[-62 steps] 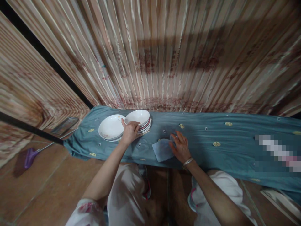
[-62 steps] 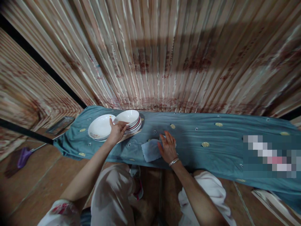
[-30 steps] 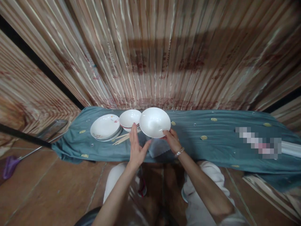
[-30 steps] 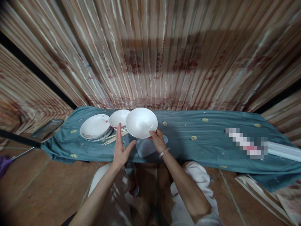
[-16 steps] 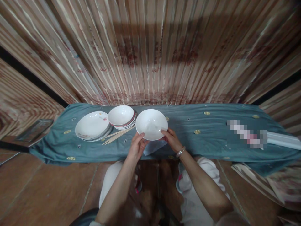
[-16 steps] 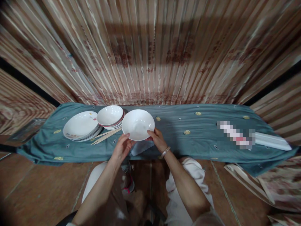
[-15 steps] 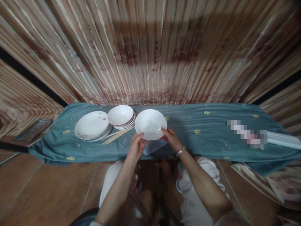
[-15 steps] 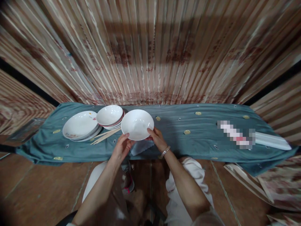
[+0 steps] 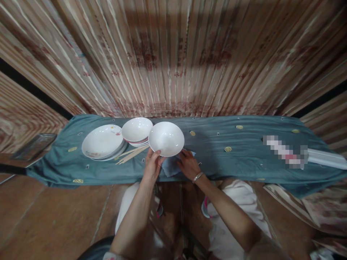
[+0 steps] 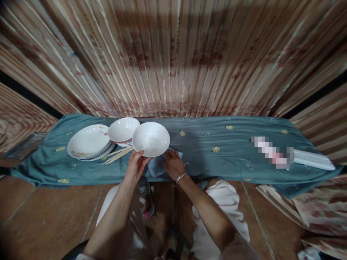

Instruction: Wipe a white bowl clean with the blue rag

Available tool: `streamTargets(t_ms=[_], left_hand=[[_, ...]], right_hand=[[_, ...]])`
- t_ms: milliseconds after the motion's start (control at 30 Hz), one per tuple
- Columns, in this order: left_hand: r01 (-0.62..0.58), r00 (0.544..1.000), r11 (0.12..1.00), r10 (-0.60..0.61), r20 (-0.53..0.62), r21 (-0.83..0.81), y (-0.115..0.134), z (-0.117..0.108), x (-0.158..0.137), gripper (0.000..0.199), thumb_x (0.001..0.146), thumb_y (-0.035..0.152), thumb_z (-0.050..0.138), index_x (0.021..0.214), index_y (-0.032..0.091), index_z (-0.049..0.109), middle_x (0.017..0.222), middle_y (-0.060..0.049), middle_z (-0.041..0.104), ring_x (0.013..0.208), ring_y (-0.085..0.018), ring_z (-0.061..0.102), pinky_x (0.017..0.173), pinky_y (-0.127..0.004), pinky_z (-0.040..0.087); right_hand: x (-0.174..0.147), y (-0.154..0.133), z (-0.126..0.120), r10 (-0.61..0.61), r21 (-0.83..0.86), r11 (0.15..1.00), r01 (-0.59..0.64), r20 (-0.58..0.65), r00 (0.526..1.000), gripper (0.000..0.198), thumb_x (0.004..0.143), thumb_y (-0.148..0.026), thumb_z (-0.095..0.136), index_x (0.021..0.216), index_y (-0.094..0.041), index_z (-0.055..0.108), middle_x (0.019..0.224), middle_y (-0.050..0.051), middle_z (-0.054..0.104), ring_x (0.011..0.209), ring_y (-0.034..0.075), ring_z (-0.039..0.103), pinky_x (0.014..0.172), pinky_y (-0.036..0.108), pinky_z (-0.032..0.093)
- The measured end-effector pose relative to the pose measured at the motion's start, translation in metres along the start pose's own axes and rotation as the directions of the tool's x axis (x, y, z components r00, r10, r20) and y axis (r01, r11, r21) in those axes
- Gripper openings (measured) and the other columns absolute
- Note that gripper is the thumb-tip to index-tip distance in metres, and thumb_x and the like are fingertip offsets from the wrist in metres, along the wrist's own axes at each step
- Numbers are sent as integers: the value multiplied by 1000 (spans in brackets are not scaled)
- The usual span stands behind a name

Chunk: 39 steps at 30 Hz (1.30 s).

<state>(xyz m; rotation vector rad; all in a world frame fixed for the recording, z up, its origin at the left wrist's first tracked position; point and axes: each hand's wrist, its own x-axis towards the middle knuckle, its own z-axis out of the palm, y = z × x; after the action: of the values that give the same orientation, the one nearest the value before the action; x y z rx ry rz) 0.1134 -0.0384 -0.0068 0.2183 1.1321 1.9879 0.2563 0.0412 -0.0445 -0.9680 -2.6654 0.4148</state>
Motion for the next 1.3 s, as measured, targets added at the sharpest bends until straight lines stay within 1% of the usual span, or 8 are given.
streamTargets(t_ms=[100,200,433,600,767,967,1100,1300], left_hand=[[-5,1000,1000,5,-3,12,1,0,-1,50,55,21,78,104,21,67,102,-4,72,85,-15,64,75,-28,58],[-1,1000,1000,1,-11,31,2,1,-2,48,55,20,78,101,21,67,100,-2,71,84,-14,63,75,-28,57],[75,996,993,-78,40,91,-10,11,-7,54,54,18,79,106,22,65,99,-3,71,88,-18,64,75,-30,56],[137,986,985,-147,84,107,-23,22,-11,63,53,20,82,113,24,63,100,-3,70,88,-21,63,73,-32,55],[135,980,986,-147,135,98,-27,28,-13,51,57,24,81,105,22,66,98,-2,69,84,-17,62,71,-29,54],[68,990,997,-71,120,31,-30,25,-7,38,61,31,79,96,20,68,83,2,68,71,-12,60,66,-22,48],[54,994,998,-56,93,26,-28,21,-5,34,60,33,80,89,18,69,74,2,67,64,-11,58,62,-21,47],[98,989,985,-112,94,142,-26,17,-9,41,60,35,79,97,20,70,88,-1,70,69,-14,60,62,-25,51]], right_hand=[[2,13,-6,82,91,993,-79,-37,996,30,83,-9,48,103,-16,70,105,11,71,100,23,63,91,34,47],[2,39,-26,284,288,931,-225,-181,942,21,82,-19,52,92,-19,71,85,5,72,78,19,64,76,31,48],[2,58,-72,610,848,521,-96,-291,737,25,73,-42,66,83,-19,68,60,-3,58,52,11,45,49,24,36],[8,31,-63,401,657,751,-71,-367,839,30,81,-36,56,101,-19,69,86,5,72,74,19,61,72,31,49],[7,6,-53,92,546,837,35,-204,975,32,86,-27,49,110,-18,69,105,8,73,92,21,68,86,34,51],[-6,-16,-53,-245,345,893,290,-168,955,42,85,-28,56,125,-16,60,130,11,63,125,27,52,107,45,40],[-13,-18,-54,-316,235,915,329,-93,944,42,94,-32,46,131,-13,54,132,13,61,126,25,51,106,43,40],[-11,-1,-55,-123,-98,988,116,-73,990,34,98,-29,39,102,-13,69,108,16,70,105,30,56,90,46,43]])
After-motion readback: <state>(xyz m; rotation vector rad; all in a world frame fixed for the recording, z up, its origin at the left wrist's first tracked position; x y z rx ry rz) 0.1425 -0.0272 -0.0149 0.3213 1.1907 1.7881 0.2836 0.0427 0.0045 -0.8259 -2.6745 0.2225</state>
